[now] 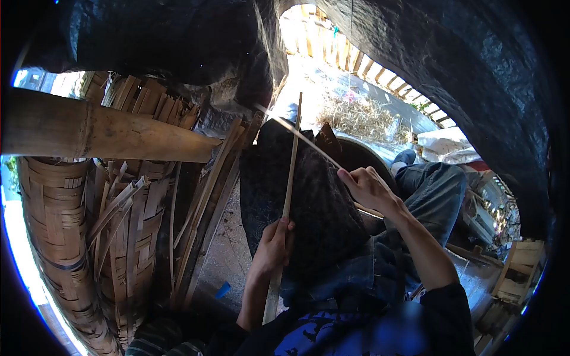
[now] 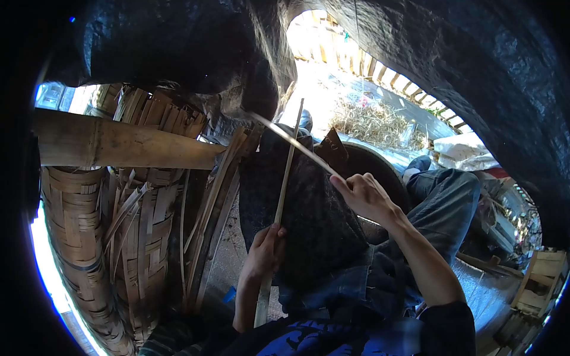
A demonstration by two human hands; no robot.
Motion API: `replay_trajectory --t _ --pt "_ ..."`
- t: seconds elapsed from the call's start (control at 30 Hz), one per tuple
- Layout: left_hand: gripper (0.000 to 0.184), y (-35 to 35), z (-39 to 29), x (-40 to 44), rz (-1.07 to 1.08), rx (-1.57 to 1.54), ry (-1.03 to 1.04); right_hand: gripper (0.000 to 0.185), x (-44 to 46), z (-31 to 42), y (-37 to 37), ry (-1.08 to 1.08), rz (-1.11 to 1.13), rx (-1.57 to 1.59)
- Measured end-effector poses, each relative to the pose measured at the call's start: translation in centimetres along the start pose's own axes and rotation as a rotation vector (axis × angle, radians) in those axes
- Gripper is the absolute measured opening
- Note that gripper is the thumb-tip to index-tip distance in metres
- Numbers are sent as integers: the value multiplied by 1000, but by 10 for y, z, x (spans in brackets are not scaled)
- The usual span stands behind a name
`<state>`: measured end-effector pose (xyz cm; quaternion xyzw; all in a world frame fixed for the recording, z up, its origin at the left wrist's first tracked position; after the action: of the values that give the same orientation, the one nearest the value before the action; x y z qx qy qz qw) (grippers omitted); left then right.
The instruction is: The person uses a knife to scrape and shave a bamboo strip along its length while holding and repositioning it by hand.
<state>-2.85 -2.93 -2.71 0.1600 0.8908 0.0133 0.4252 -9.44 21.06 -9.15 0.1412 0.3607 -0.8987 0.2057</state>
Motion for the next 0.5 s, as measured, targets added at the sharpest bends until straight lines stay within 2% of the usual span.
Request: replay_trajectory --t 0.1,0.13,0.17,0.2,0.23,0.27,0.33,0.4,0.5 --pt "33 0 -6 4 -24 71 23 63 -12 19 4 25 115 -49" --pt "33 2 -8 3 -18 75 16 64 -12 17 11 -48 28 -139" --pt "34 3 -11 0 -108 114 -37 64 -11 15 14 -43 28 -135" --pt "35 3 -12 -1 -202 153 -89 65 -10 17 15 -139 -79 -217" --pt "35 2 -10 -2 -205 157 -95 66 -9 20 16 -235 -187 -295" --pt "36 2 -7 -2 -242 226 -69 66 -8 21 15 -233 -184 -288" --pt "37 0 -6 -3 -280 288 -50 68 -5 20 12 -72 119 -227" --pt "37 2 -10 -4 -271 176 -130 69 -5 21 12 -22 142 -216" --pt "36 7 -17 -5 -289 225 -131 70 -7 25 10 35 114 -238"
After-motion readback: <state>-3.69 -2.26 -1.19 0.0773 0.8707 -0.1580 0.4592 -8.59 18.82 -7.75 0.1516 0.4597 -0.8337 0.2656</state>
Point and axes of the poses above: each hand's wrist, its own x-axis towards the middle knuckle, its own y-axis out of the palm, z = x × y, the point moved 2 cm from there along x, towards the middle knuckle, and after that the axes turned 9 degrees about z, right-handed, at the moved point
